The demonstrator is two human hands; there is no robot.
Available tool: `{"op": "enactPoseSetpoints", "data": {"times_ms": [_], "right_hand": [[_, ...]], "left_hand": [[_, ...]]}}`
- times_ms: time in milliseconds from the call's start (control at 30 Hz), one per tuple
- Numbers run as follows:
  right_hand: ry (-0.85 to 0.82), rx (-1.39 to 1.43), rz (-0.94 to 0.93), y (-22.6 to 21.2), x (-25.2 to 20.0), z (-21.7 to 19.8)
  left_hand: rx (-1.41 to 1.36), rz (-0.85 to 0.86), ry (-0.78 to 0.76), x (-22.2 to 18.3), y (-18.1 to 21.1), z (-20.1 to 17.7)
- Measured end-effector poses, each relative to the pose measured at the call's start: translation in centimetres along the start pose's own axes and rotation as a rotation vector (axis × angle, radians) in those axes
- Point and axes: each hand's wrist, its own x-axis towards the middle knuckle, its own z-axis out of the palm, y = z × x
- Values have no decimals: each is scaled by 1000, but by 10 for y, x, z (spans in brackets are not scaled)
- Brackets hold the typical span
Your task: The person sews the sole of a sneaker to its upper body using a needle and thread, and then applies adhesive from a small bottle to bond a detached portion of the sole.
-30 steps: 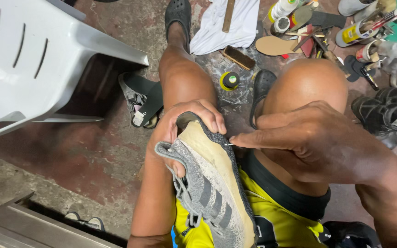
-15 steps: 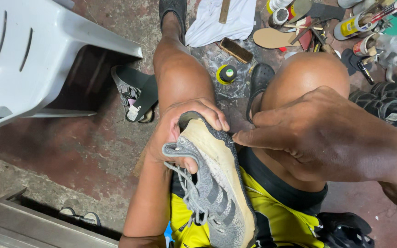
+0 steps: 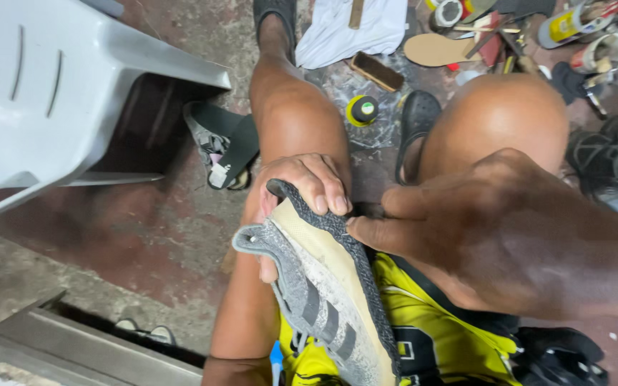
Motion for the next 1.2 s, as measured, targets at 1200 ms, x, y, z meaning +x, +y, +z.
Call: {"op": "enactPoseSetpoints", "data": {"times_ms": [1200], "right_hand": [[-193, 199, 157, 6, -1, 9]], "left_hand": [[-20, -35, 217, 1, 13, 21]]}}
